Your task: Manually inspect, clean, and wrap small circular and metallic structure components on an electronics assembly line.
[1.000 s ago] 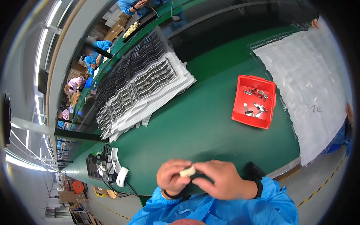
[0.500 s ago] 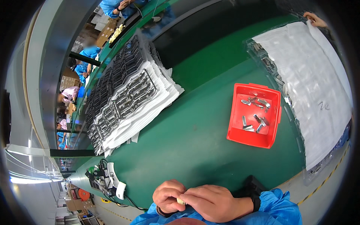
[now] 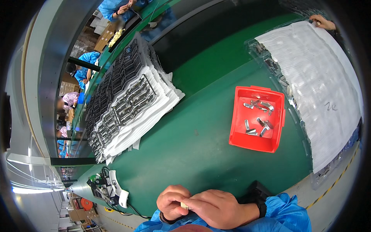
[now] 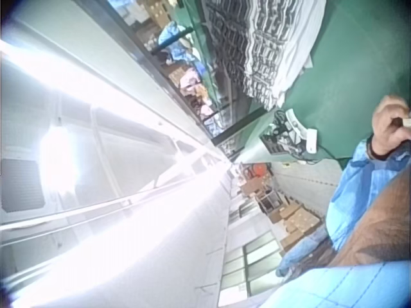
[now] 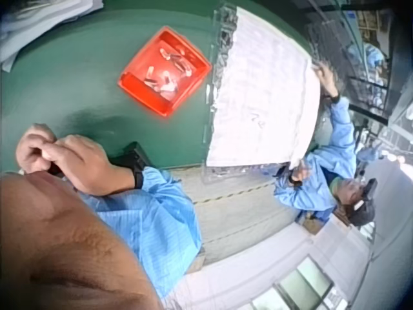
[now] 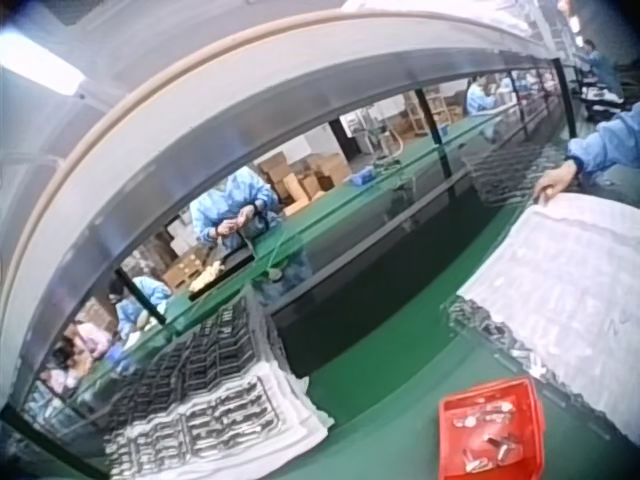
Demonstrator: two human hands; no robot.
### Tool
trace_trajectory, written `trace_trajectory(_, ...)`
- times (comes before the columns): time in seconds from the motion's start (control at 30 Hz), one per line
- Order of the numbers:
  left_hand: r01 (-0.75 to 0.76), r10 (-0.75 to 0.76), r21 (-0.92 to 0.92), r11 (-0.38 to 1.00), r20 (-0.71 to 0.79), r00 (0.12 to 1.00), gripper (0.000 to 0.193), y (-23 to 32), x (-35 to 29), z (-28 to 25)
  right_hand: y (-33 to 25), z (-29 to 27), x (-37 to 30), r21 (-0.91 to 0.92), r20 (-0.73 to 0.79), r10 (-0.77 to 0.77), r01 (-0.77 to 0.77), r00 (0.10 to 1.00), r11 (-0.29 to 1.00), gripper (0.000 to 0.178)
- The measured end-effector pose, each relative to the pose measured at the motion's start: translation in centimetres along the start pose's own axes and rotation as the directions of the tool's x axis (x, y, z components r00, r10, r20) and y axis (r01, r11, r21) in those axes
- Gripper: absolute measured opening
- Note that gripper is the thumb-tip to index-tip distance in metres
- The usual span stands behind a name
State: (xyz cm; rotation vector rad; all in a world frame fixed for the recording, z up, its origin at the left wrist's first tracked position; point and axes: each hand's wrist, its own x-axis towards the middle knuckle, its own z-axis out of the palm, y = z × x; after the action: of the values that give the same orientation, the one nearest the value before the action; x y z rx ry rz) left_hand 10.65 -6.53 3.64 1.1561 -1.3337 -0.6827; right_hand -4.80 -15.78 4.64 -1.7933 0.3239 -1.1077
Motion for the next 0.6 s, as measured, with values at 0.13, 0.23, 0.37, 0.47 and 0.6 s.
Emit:
trace_trajectory(0.13,-0.048,0.045,-0.039,0.998,-0.075,0.996,0.038,-0.24,0.14,0.34,-0.12,-0.1,-0.11,-0.012,0.012,0.002,-0.002,1.0,1.0,0.026)
trace_trajectory(0.23,-0.124,0.124,-0.022,0.992,-0.019,0.992,0.036,-0.45,0.11,0.23,-0.08,-0.24,-0.07,-0.025,-0.001,-0.018,0.018,1.0,1.0,0.026)
trace_trajectory(0.37,-0.119,0.118,-0.011,0.993,-0.027,0.993,0.029,-0.23,0.11,0.21,-0.34,-0.05,0.13,-0.015,-0.016,-0.004,0.003,1.0,1.0,0.025)
trace_trajectory(0.47,-0.101,0.102,0.01,0.995,-0.027,0.994,0.027,0.01,0.21,0.18,-0.83,-0.03,0.49,-0.039,-0.038,0.039,-0.04,0.999,0.998,0.024)
trace_trajectory(0.6,-0.062,0.062,0.01,0.998,-0.027,0.998,0.026,0.33,0.29,0.22,-0.61,0.06,0.34,-0.039,-0.053,0.006,-0.008,0.999,0.999,0.023)
